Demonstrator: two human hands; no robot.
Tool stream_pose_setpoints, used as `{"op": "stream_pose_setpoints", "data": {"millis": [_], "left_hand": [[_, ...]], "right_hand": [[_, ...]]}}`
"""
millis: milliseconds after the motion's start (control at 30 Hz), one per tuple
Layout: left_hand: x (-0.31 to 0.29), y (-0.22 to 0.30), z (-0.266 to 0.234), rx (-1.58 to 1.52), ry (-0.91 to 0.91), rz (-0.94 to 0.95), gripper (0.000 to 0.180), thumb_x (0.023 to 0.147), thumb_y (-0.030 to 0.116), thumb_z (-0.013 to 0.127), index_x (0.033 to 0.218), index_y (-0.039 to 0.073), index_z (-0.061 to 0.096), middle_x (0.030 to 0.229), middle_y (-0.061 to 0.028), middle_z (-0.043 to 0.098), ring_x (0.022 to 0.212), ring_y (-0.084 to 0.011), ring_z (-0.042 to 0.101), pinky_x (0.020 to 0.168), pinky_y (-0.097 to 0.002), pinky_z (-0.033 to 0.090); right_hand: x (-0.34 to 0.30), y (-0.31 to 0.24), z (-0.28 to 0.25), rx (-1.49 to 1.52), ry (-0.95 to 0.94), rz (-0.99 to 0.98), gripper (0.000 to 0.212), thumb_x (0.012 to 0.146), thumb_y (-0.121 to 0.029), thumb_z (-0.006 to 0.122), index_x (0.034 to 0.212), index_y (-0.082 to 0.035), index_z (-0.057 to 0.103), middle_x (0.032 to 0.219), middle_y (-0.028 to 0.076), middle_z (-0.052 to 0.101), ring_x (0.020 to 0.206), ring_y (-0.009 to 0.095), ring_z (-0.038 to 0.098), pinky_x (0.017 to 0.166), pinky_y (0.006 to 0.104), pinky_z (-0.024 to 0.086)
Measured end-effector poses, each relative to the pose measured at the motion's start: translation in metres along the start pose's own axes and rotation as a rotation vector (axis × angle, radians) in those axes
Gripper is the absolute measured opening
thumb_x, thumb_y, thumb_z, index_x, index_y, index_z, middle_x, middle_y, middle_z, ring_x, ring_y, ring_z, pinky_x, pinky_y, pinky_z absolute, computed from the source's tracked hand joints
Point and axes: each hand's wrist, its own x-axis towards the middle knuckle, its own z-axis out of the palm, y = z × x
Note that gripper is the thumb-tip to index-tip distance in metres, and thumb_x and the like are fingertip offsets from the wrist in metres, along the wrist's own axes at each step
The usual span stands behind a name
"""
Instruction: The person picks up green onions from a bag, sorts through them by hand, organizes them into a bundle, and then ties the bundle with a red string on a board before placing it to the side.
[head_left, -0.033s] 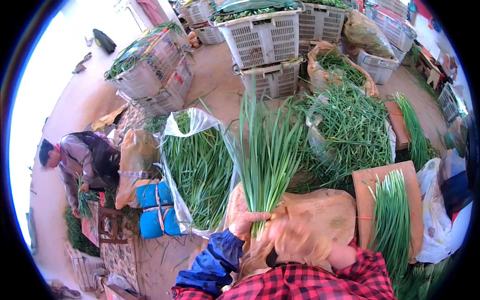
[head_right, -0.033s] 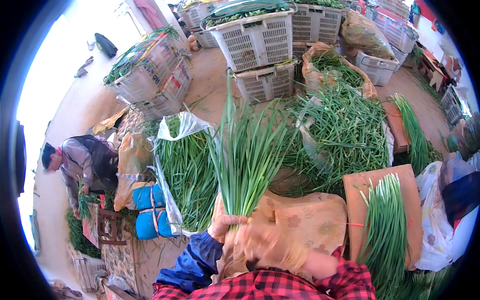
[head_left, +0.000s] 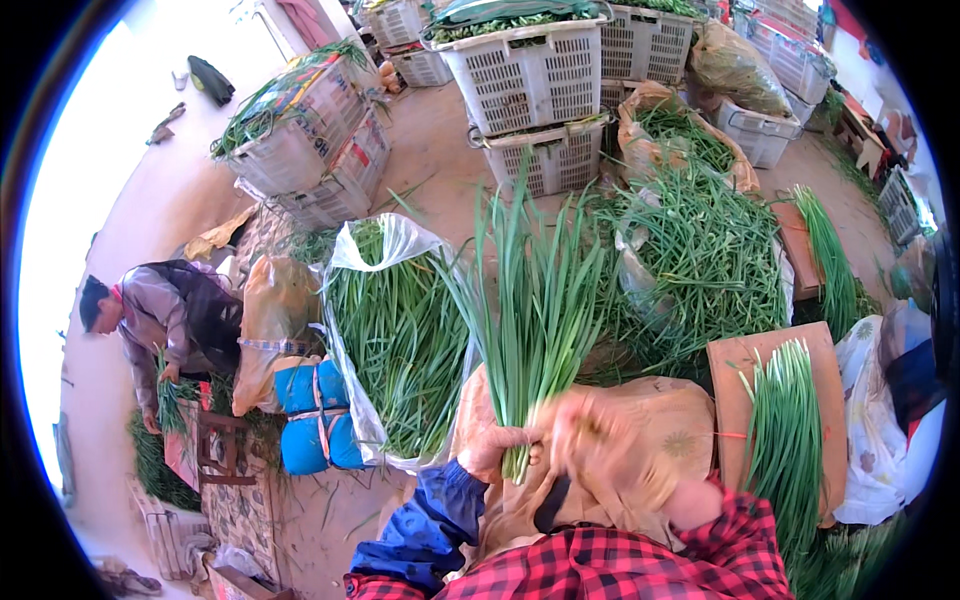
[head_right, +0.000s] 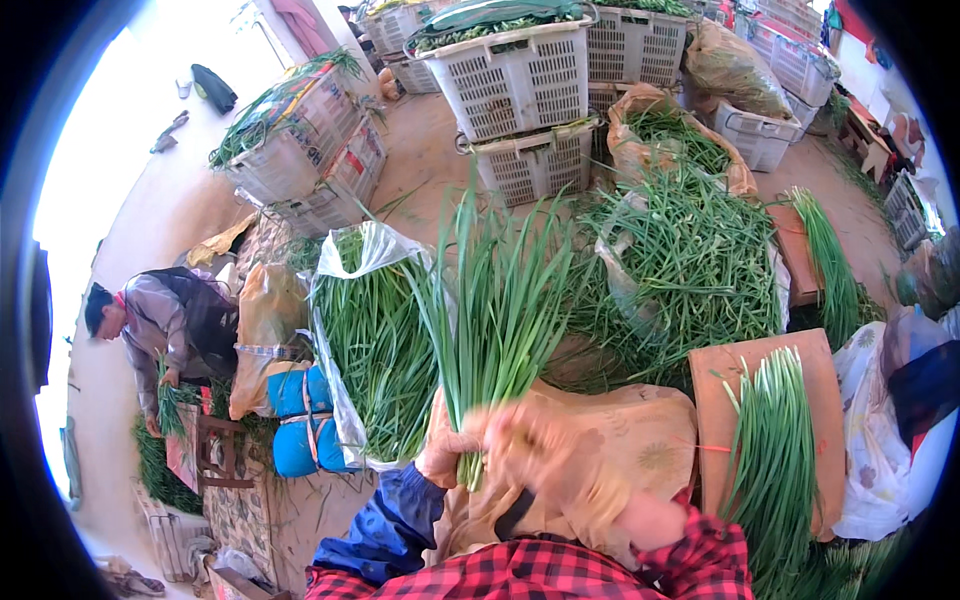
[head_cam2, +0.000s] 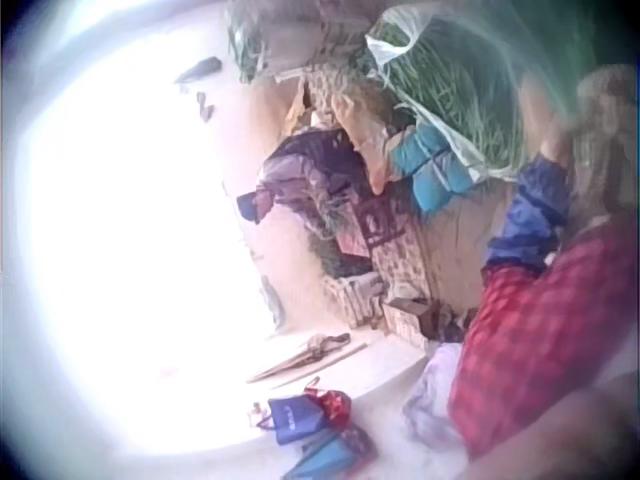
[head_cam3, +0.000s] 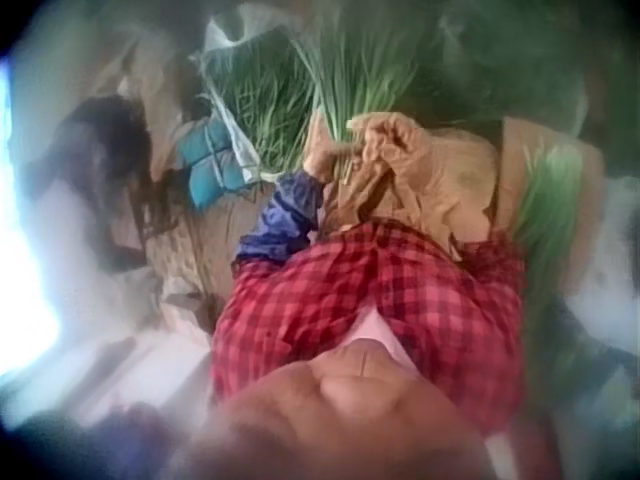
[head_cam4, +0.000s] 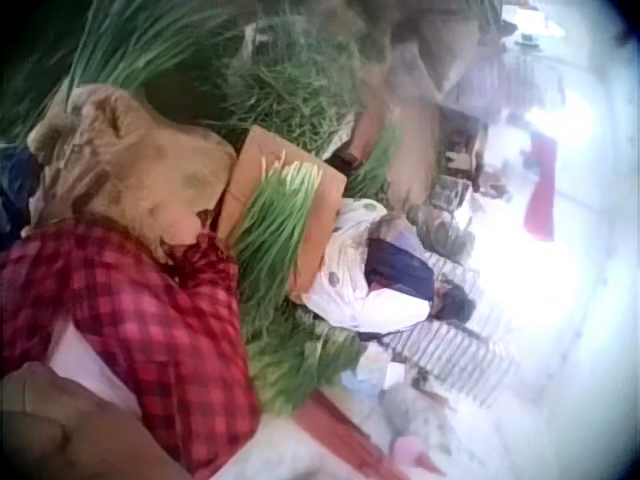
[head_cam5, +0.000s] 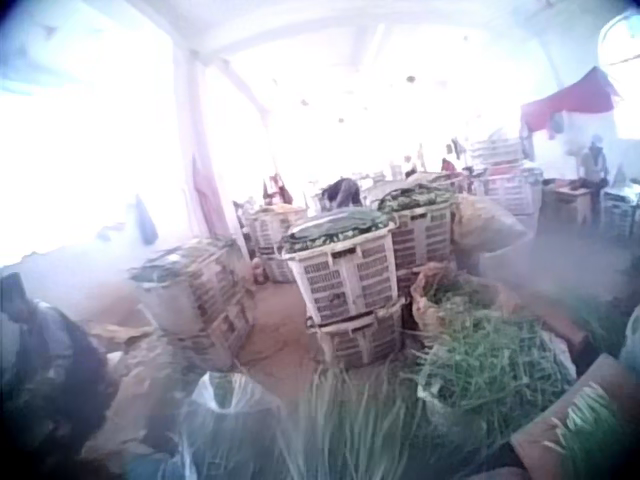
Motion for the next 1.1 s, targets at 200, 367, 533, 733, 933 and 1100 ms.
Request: {"op": "stream_pose_setpoints", "data": {"millis": [200,367,533,733,933,1100], "left_hand": [[-0.019,-0.024,-0.018,0.002,-0.074,-0.136,0.036,0.072,0.002,0.062,0.106,0.001,0.050,0.082,-0.0063,0.058,0.062,-0.0127,0.056,0.053,-0.0229,0.047],[-0.029,-0.032,-0.019,0.025,-0.050,-0.268,0.039,0.071,-0.001,0.063,0.109,0.002,0.053,0.088,-0.0052,0.058,0.068,-0.0109,0.055,0.058,-0.0220,0.045],[-0.031,-0.038,-0.030,0.030,-0.070,-0.379,0.039,0.069,-0.001,0.064,0.107,0.002,0.054,0.091,-0.0046,0.059,0.074,-0.0118,0.056,0.063,-0.0227,0.045],[-0.030,-0.040,-0.028,0.039,-0.050,-0.347,0.038,0.069,-0.003,0.063,0.106,0.001,0.054,0.087,-0.0055,0.059,0.071,-0.0133,0.057,0.061,-0.0234,0.047],[-0.027,-0.053,-0.034,-0.043,-0.017,-0.421,0.037,0.071,-0.002,0.061,0.106,0.000,0.052,0.081,-0.0082,0.059,0.060,-0.0137,0.057,0.052,-0.0239,0.048],[-0.028,-0.055,-0.035,-0.149,-0.053,-0.410,0.040,0.071,-0.002,0.061,0.109,-0.001,0.050,0.087,-0.0078,0.058,0.065,-0.0129,0.056,0.053,-0.0225,0.046]], "right_hand": [[0.084,0.000,-0.051,-0.167,0.012,-0.063,0.041,0.083,-0.007,0.050,0.122,-0.001,0.040,0.091,0.005,0.054,0.081,0.011,0.052,0.069,0.0230,0.046],[0.104,0.003,-0.058,-0.222,0.021,0.209,0.043,0.079,-0.010,0.058,0.119,-0.003,0.044,0.075,0.004,0.056,0.058,0.009,0.052,0.053,0.0199,0.044],[0.103,0.007,-0.045,-0.283,-0.175,0.453,0.031,0.074,-0.016,0.067,0.098,-0.004,0.053,0.063,0.003,0.055,0.047,0.007,0.049,0.038,0.0182,0.038],[0.097,0.009,-0.043,-0.179,-0.185,0.474,0.018,0.074,-0.017,0.066,0.087,-0.006,0.057,0.060,0.003,0.055,0.042,0.007,0.048,0.037,0.0180,0.038],[0.091,0.008,-0.038,-0.250,-0.126,0.537,0.021,0.074,-0.020,0.067,0.079,-0.002,0.055,0.059,0.007,0.057,0.041,0.009,0.051,0.036,0.0186,0.040],[0.087,0.012,-0.035,-0.289,-0.020,0.503,0.026,0.072,-0.023,0.069,0.074,-0.001,0.054,0.057,0.008,0.057,0.041,0.011,0.053,0.036,0.0192,0.041]]}}
